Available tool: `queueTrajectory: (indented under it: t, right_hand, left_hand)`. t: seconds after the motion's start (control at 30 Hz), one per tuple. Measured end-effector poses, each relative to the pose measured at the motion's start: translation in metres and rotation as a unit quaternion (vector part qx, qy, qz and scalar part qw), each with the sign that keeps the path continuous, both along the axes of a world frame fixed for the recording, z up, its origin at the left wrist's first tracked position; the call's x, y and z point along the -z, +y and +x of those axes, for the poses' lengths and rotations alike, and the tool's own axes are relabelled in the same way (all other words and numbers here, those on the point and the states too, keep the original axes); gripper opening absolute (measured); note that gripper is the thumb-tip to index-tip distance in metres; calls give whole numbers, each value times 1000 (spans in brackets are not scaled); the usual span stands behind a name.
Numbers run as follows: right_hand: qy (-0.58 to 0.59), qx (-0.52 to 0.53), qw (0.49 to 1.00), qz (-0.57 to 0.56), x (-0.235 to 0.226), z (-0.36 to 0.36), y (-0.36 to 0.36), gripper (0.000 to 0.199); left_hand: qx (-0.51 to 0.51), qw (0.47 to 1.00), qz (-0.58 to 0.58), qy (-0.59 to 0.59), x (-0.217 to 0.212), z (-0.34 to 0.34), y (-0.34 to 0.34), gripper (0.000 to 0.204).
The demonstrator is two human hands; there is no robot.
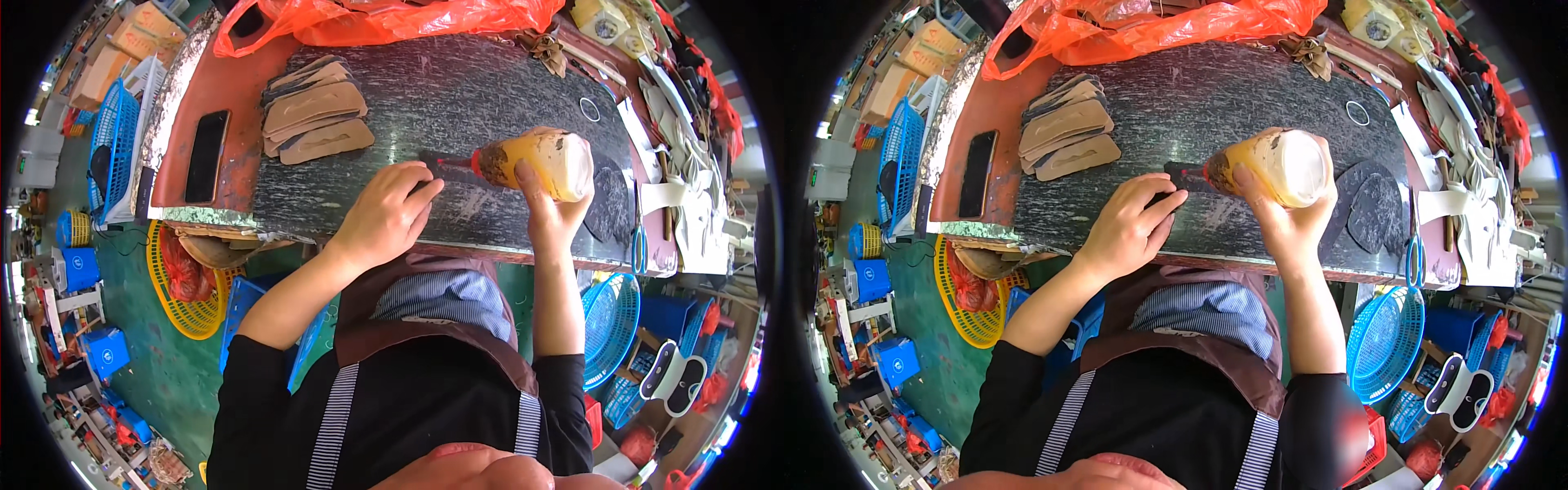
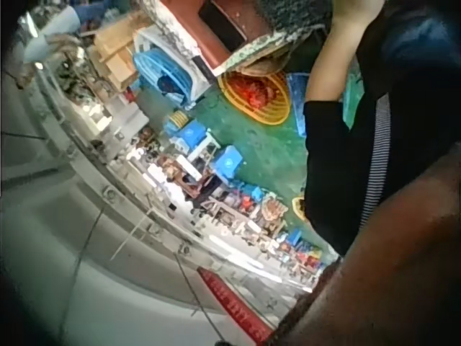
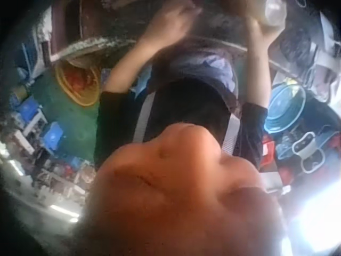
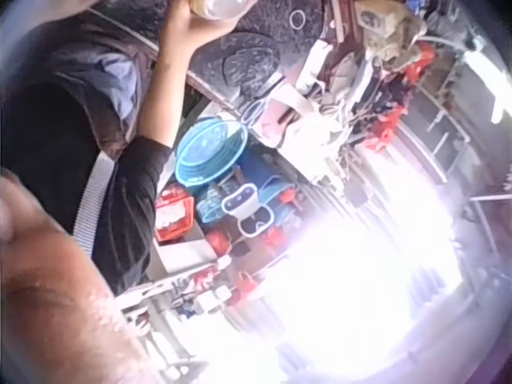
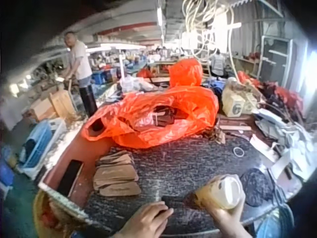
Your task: Applying glue to material components and pressing them together at a manual assembly station.
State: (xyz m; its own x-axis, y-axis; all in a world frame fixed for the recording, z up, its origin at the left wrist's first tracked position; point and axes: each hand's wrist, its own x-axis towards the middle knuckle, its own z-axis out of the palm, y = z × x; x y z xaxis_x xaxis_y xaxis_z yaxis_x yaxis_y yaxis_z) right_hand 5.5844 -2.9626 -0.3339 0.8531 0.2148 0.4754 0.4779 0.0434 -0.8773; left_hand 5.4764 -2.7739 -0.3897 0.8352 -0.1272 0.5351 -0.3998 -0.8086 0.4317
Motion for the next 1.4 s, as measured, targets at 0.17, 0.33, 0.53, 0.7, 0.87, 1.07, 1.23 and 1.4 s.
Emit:
queueTrajectory:
  t: [0.17,0.33,0.53,0.7,0.87,1.07,1.23,1.4]
  right_hand:
    - [-14,-10,1000,-3,-1,1,1,47]
    - [-24,-18,999,-21,-4,-1,-1,49]
    - [-24,5,999,-32,-11,-4,-9,49]
    - [-35,7,999,-22,-8,-3,-12,50]
    - [-34,15,999,-23,-8,-2,-22,50]
    - [-50,8,998,-23,-7,-3,-25,50]
    - [-6,32,999,2,-7,-3,-36,48]
    - [-55,17,998,-30,-4,-1,-41,47]
  left_hand:
    - [1,1000,2,3,0,0,0,35]
    - [-1,1000,2,4,1,-1,-1,34]
    - [-4,1000,-1,0,2,-1,-1,34]
    - [-3,1000,-1,5,0,0,-2,34]
    - [1,1000,5,4,2,1,-1,35]
    - [4,999,-8,31,-3,0,-2,38]
    - [9,999,7,45,-1,1,-2,42]
    - [-1,996,41,75,-5,-1,-6,51]
